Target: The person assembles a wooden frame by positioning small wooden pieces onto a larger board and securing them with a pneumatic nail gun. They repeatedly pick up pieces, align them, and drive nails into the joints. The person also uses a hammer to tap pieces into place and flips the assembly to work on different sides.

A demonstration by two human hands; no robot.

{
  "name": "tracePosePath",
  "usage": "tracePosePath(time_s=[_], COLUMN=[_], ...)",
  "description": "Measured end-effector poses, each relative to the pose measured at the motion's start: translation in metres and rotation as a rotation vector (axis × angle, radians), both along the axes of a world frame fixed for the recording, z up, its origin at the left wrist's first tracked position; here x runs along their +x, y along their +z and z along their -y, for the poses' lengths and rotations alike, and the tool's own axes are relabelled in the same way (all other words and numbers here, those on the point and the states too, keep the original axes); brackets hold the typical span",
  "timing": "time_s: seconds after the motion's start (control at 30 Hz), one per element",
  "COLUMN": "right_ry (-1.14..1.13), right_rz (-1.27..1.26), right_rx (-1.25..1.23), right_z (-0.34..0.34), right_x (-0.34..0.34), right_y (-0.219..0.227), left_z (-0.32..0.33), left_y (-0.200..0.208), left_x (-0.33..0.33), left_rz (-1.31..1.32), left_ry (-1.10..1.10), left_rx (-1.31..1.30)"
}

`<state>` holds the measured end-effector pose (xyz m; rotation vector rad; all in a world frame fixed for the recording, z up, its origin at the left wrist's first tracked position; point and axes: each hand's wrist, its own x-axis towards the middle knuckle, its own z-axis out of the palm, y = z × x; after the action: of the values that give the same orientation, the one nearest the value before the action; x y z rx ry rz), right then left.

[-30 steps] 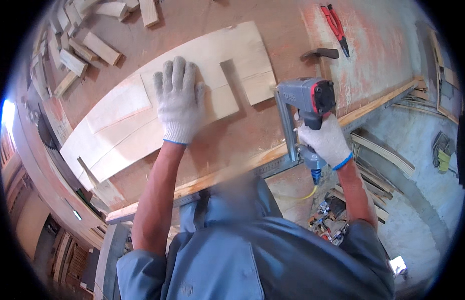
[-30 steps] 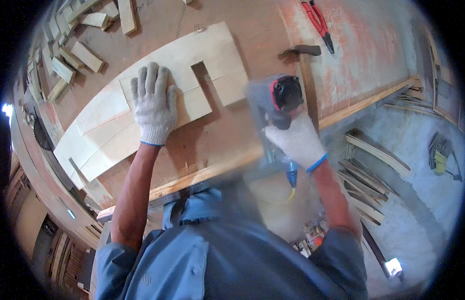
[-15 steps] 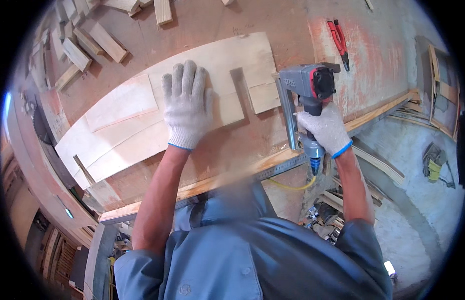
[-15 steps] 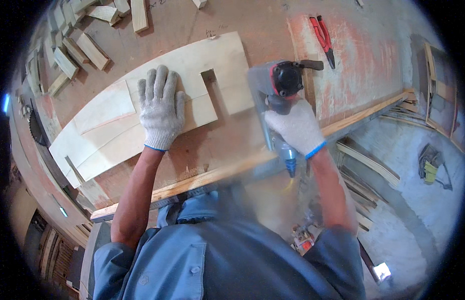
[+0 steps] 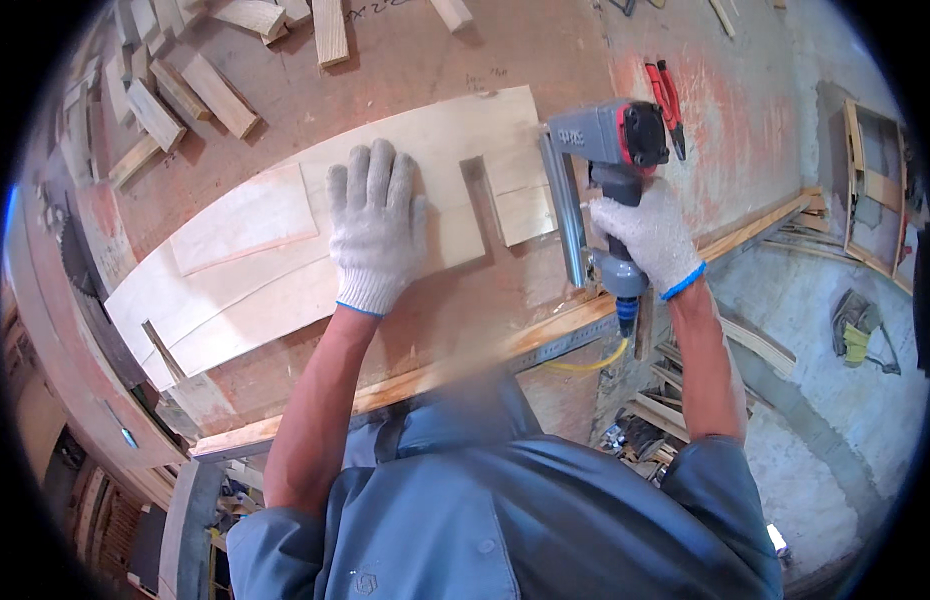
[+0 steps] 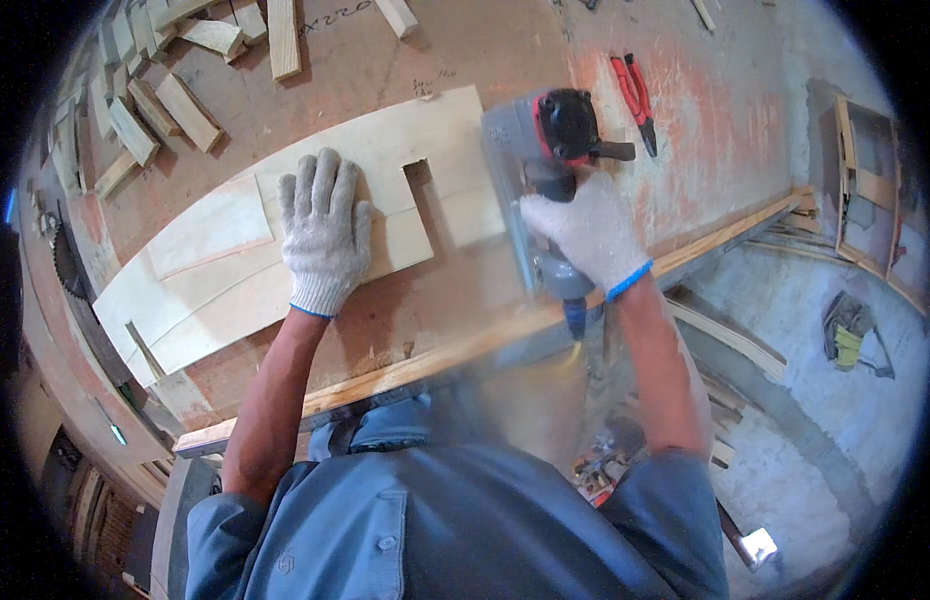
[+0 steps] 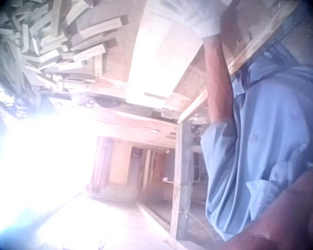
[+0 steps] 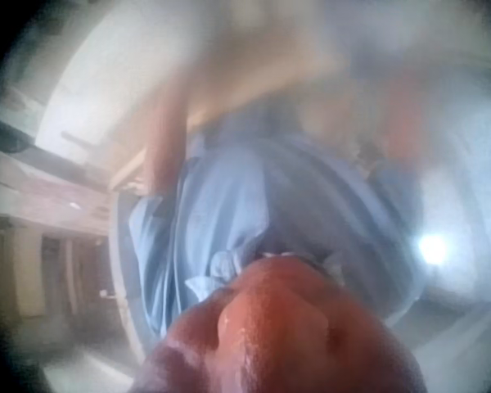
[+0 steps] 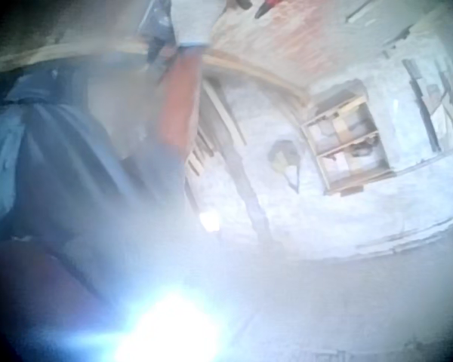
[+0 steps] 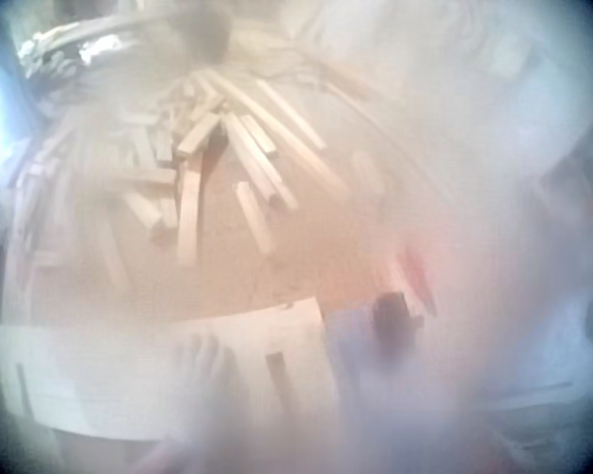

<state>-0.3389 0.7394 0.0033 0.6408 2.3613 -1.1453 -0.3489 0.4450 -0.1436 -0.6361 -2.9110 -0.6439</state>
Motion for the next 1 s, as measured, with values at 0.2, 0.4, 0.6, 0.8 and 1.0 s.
tracePosePath(time_s=[0.2,0.4,0.6,0.8,1.0], right_ry=[-0.003,0.197,0.139,0.18,0.049], right_rz=[0.112,-0.058,0.098,0.1,0.152], right_rx=[0.05,0.168,0.11,0.14,0.125], right_z=[-0.001,-0.004,-0.007,0.004,0.015], right_x=[-0.033,-0.024,-0.023,-0.003,0.003], right_y=[-0.012,-0.035,-0.021,-0.006,-0.009], left_z=[0.002,0.001,0.003,0.003,0.003], left_y=[0.002,0.004,0.001,0.005,0.002], left_x=[0.003,-0.002,0.0,0.002,0.002], left_rz=[0.12,0.13,0.114,0.154,0.106], left_ry=[-0.006,-0.005,0.001,0.0,0.003], left_rx=[-0.049,-0.049,-0.014,-0.021,-0.028])
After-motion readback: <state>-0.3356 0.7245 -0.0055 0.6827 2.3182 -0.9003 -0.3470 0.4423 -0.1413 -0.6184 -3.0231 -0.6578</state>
